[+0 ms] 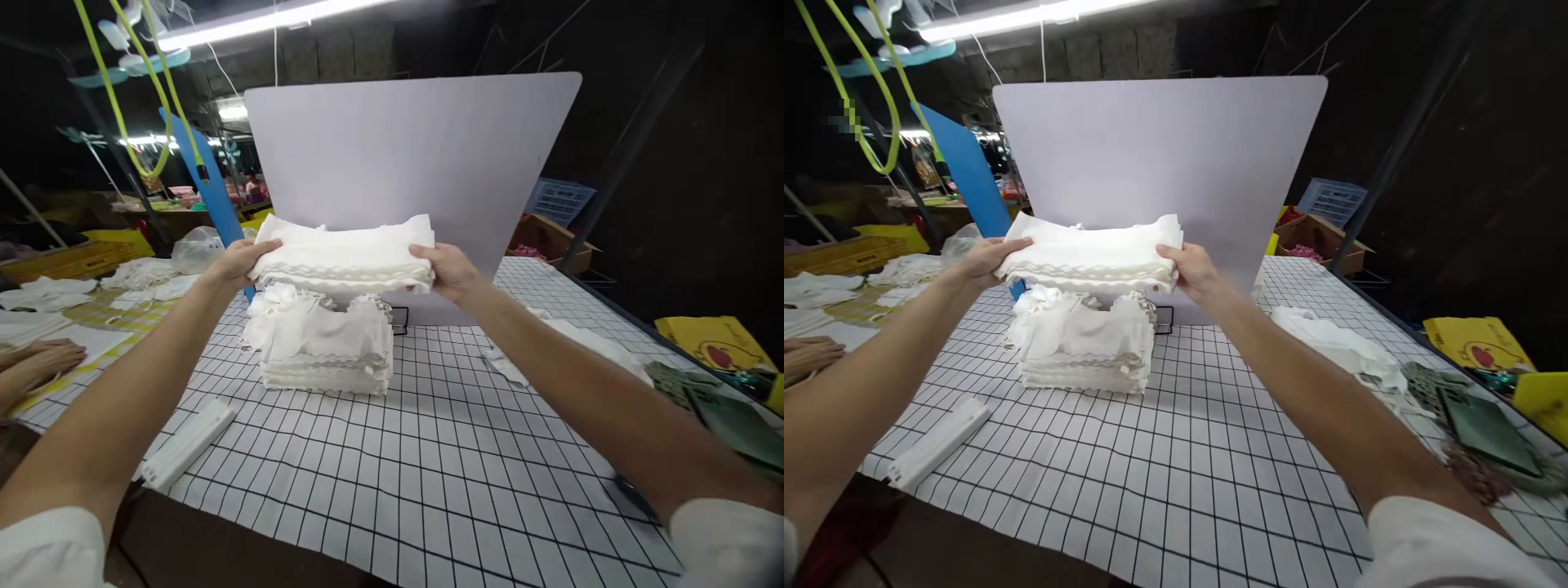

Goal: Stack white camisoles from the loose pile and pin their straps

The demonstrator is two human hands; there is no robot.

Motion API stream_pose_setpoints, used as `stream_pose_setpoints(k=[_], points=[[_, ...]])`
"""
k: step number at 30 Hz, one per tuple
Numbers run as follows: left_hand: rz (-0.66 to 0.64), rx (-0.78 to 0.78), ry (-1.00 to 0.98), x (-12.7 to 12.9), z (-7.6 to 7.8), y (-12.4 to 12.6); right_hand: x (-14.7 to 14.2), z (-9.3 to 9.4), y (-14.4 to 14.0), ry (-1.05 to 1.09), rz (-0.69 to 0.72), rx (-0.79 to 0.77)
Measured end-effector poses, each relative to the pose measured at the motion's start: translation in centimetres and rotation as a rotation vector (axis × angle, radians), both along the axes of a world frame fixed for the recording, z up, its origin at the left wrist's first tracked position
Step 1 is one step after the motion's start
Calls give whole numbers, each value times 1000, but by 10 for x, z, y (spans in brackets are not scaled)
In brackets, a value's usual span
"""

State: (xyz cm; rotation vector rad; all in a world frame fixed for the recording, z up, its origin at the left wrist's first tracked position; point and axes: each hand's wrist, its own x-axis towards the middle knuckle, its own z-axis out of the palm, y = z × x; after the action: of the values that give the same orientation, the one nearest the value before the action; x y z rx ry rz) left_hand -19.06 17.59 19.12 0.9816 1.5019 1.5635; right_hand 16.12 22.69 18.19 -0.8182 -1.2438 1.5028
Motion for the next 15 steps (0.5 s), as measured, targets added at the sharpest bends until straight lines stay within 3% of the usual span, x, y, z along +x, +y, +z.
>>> stream_pose_setpoints(k=[2, 4, 6, 8, 11, 15], points=[[67, -46, 20, -11, -30, 0, -27, -30, 10, -44, -35, -76], [96, -126, 20, -14, -72, -6, -47, -69, 13, -103, -33, -152], [92, -217, 13, -15, -112, -12, -59, -107, 12, -171, -4, -223], [101, -275, 4, -17, -140, -17, -63, -134, 10, -224, 25, -269], [112, -296, 12, -25, -156, -17, -62, -148, 12, -263, 59, -271], [124, -311, 103, -34, -152, -13, -57, -144, 19, -325, 61, -234]])
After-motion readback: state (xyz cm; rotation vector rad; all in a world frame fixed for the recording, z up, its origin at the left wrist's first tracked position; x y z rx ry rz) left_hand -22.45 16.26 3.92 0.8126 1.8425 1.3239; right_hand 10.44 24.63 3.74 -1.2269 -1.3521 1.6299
